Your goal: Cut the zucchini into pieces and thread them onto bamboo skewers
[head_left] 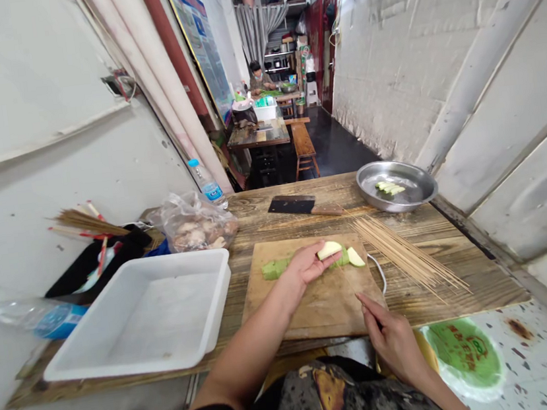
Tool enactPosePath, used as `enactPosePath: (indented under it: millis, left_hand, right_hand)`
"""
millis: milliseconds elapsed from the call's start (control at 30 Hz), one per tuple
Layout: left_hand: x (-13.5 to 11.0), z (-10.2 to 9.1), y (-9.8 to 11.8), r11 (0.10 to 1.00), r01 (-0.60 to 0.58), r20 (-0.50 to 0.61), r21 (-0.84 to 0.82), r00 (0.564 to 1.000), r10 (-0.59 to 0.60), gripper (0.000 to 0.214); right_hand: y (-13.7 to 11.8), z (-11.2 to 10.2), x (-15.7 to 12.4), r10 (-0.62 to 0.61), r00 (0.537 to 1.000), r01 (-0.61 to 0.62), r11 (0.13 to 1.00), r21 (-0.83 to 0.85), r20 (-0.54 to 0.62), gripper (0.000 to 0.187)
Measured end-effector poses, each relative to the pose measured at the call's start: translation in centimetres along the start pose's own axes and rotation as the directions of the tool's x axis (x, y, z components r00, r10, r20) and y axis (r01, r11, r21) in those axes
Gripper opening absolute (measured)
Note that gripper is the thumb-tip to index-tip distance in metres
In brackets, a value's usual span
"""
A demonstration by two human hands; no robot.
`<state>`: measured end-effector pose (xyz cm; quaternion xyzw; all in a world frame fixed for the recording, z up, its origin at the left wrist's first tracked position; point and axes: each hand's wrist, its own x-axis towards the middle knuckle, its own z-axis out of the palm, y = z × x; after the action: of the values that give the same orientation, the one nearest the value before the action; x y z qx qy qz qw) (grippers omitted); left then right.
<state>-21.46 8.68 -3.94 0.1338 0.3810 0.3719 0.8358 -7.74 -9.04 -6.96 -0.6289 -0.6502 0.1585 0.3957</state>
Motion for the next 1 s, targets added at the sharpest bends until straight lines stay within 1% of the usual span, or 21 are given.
enactPosePath:
  millis: [167,267,633,833,1000]
  left_hand:
    - [-0.1,0.2,-0.1,0.999,-0.034,0.012,0.038,0.999,0.033,0.011]
    - [-0.3,0.4,-0.1,0.997,-0.060,0.005,0.050,0.998,0.060,0.015]
    - [-0.5,0.7,-0.4,0.990,-0.089,0.044,0.110,0.995,0.084,0.015]
    - [-0.6,1.0,-0.9,0.990,-0.072,0.071,0.123,0.996,0.063,0.014]
    - [-0.8,1.4,-1.1,0.997,-0.038,0.069,0.071,0.997,0.033,0.011]
  right_hand:
    - [0.0,0.0,0.1,0.006,1.000,-0.006,1.000,0.007,-0.011,0.037]
    - [0.1,0.0,0.0,0.000,1.000,0.000,1.000,0.011,-0.018,0.037]
    - [-0.1,0.2,0.1,0.025,1.000,-0.025,1.000,-0.002,-0.013,0.040]
    - [-0.5,0.4,0.4,0.059,0.998,-0.059,0.998,-0.014,-0.010,0.042]
    - [-0.4,1.0,0.9,0.083,0.997,-0.082,0.996,-0.035,0.001,0.044]
